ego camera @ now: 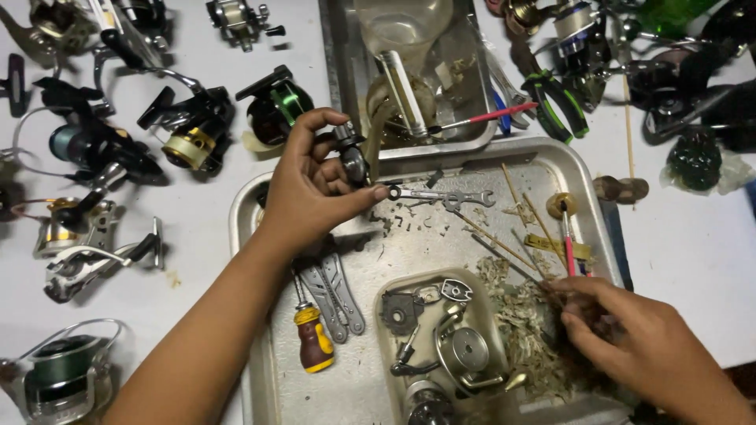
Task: Disassembling and reassembling a fishing reel using a screwdriver and wrench on a workbench.
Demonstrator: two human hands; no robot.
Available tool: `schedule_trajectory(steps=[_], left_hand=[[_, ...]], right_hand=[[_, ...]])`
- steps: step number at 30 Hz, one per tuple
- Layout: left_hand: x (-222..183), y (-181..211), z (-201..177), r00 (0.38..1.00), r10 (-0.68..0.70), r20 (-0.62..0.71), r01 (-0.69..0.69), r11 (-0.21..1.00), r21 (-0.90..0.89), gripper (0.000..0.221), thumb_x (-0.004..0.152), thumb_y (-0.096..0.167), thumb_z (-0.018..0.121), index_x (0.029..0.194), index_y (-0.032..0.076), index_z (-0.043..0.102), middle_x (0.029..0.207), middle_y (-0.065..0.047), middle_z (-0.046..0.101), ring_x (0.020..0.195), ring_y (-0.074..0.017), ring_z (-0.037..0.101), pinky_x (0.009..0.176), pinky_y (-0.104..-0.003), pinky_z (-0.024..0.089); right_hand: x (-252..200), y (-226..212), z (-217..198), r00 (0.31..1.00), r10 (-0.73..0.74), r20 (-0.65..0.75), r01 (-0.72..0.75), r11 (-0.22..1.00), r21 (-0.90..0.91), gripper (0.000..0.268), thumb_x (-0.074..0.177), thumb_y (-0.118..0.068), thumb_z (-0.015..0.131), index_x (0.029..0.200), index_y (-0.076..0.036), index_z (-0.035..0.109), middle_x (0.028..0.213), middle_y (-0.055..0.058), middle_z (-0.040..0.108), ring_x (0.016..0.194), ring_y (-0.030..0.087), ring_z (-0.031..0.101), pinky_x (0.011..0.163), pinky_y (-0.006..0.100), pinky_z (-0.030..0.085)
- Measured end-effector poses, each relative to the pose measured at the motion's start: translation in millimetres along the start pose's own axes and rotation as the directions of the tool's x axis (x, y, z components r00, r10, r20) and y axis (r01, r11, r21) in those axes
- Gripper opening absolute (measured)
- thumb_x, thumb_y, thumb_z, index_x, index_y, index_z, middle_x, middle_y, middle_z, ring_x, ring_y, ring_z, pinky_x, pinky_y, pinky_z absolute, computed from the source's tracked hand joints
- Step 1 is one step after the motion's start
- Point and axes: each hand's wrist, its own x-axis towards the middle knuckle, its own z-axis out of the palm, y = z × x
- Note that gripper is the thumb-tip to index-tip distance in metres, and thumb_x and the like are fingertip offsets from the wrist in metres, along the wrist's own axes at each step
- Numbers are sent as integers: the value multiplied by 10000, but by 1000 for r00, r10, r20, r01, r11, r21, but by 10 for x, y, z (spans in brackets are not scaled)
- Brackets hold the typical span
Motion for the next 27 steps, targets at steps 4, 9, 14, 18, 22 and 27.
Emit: schedule_trajectory(steps=[4, 9, 14, 18, 22, 27], left_hand=[[-9, 49, 8, 999, -41, 13, 40, 998, 54, 738, 745, 51, 905, 1328, 182, 471, 809, 4, 566, 597, -58, 495, 527, -162, 474], [-6, -1, -4, 998, -10, 68, 4, 996, 94, 731, 763, 148, 901, 1347, 200, 465, 606, 97, 354, 543, -39, 395, 518, -162, 365], [-13, 96, 19, 992, -99, 79, 90, 990, 110, 757, 718, 157, 907, 1327, 225, 462, 849, -36, 631, 595, -75, 511, 541, -161, 492], [-56, 181, 35, 984, -150, 99, 131, 976, 177, 743, 727, 150, 913, 1331, 246, 492, 683, 13, 570, 565, -74, 485, 530, -186, 418], [-59, 202, 38, 969, -180, 167, 160, 979, 129, 754, 705, 114, 901, 1321, 236, 483, 780, -73, 712, 585, -97, 561, 521, -192, 450], [-67, 187, 39, 950, -163, 267, 99, 967, 236, 735, 703, 157, 908, 1312, 260, 509, 842, -18, 682, 623, -70, 536, 519, -153, 470]], right_hand=[[-19, 196, -144, 926, -337, -172, 376, 863, 337, 237, 788, -136, 759, 979, -141, 899, 895, 13, 911, 783, 122, 859, 742, 299, 649], [188, 600, -275, 775, -572, -268, 531, 360, 767, 303, 914, -150, 668, 1187, -68, 771, 909, 146, 821, 808, 275, 878, 829, 431, 782], [856, 435, -347, 463, -744, -482, 841, 196, 504, 260, 919, -193, 657, 1176, -152, 665, 901, 49, 758, 817, 139, 815, 844, 297, 716], [702, -304, -471, 542, -466, -699, 807, 519, 281, 376, 1062, -358, 522, 1219, -17, 495, 1040, 135, 622, 982, 239, 693, 905, 315, 602], [1104, -303, -698, 403, -480, -779, 844, 523, 115, 353, 1286, -240, 377, 1307, 107, 435, 1246, 313, 497, 963, 398, 678, 833, 406, 571], [971, -843, -843, 583, -377, -720, 796, 445, 411, 300, 1249, -482, 355, 1381, -223, 430, 1391, 59, 552, 1261, 237, 654, 1140, 387, 641]])
